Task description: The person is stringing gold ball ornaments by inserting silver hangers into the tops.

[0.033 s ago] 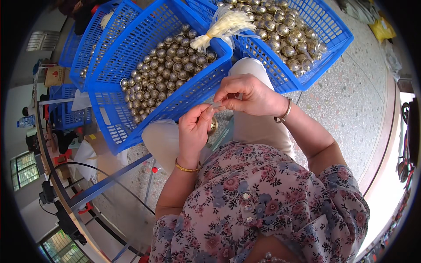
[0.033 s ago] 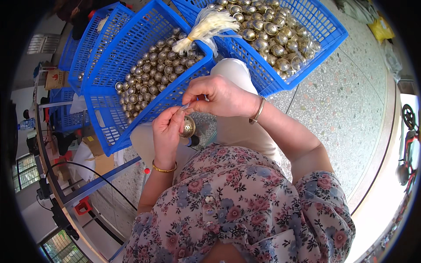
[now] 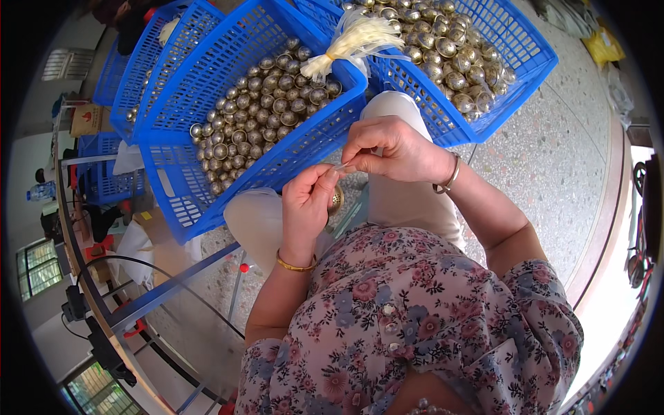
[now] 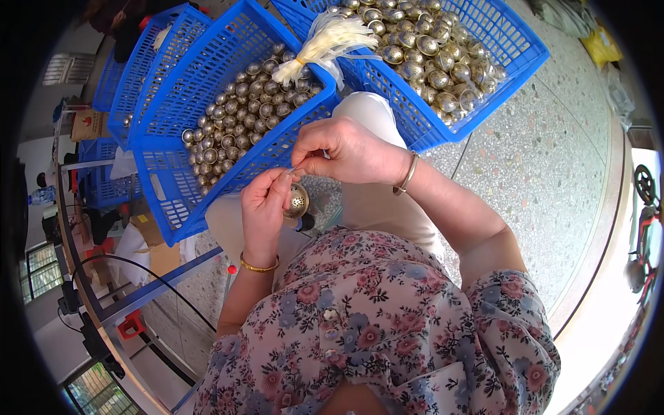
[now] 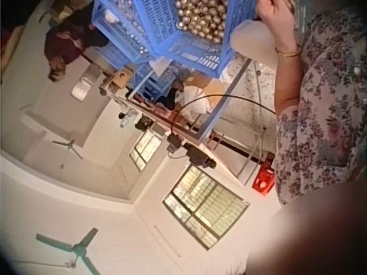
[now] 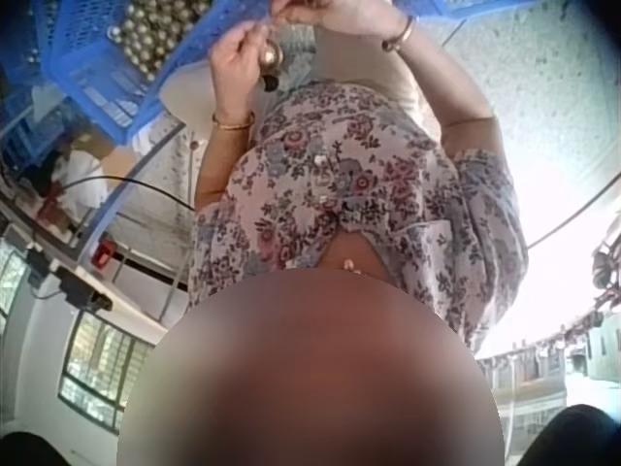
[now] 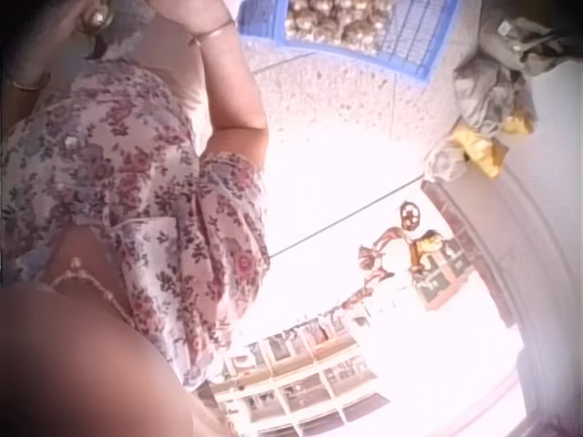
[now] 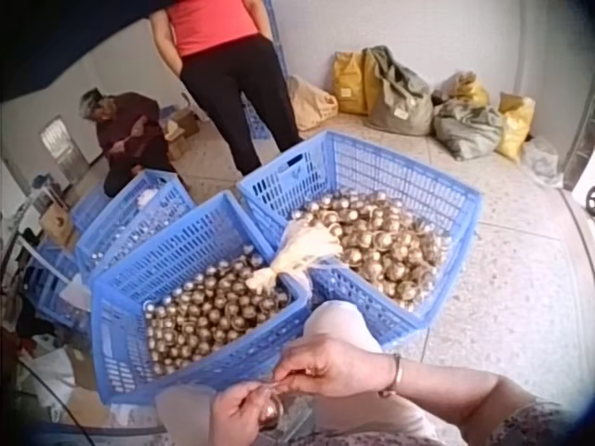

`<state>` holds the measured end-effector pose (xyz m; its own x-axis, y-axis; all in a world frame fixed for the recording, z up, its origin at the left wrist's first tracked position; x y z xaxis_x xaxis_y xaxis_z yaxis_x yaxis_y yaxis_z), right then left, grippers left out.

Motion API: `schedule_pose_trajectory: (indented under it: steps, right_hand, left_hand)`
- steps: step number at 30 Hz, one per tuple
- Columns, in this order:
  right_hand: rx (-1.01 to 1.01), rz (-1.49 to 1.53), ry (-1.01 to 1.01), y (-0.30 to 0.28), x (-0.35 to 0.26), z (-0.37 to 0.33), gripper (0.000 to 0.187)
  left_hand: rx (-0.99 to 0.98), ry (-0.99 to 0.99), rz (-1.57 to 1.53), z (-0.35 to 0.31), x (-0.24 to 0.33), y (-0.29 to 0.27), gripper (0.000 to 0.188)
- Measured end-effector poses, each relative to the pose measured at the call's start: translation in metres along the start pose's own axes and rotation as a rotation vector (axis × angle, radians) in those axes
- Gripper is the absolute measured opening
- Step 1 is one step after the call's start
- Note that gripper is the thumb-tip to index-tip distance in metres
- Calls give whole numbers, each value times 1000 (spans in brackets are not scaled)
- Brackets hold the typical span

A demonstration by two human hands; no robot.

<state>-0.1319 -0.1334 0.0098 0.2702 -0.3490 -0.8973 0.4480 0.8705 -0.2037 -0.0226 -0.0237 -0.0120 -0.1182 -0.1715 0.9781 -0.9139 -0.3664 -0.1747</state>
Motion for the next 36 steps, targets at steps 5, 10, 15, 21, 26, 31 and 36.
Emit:
schedule_pose_trajectory:
  steps: [5, 10, 15, 21, 26, 31, 36]
  right_hand:
    - [3, -73, 37, 0, 0, 2, 7]
    - [15, -13, 128, 4, 7, 0, 10]
    - [96, 425, 289, 0, 21, -7, 20]
    - [-62, -44, 178, -3, 5, 0, 28]
    - [-88, 33, 212, 3, 7, 3, 19]
    - [2, -3, 159, -3, 8, 4, 5]
    - [102, -70, 156, -9, 7, 5, 1]
  left_hand:
    - [50, -25, -67, 0, 4, 2, 11]
    - [172, 277, 203, -2, 20, -2, 6]
    - [189, 64, 45, 2, 6, -9, 7]
    - [171, 51, 61, 1, 0, -9, 9]
    - [134, 119, 105, 2, 5, -5, 10]
    - [60, -2, -127, 2, 2, -2, 9]
    - [-95, 68, -143, 2, 3, 1, 13]
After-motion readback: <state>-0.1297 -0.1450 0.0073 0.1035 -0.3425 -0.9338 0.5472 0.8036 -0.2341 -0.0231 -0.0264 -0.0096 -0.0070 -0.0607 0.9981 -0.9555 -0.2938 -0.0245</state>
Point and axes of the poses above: each hand's wrist, its own z-axis towards the middle knuckle, its own y-axis out of the palm, x = y × z, the point moved 6 cm from there along z, towards the middle knuckle, and after that the axes turned 3 degrees about -y, right-handed, at the moved point
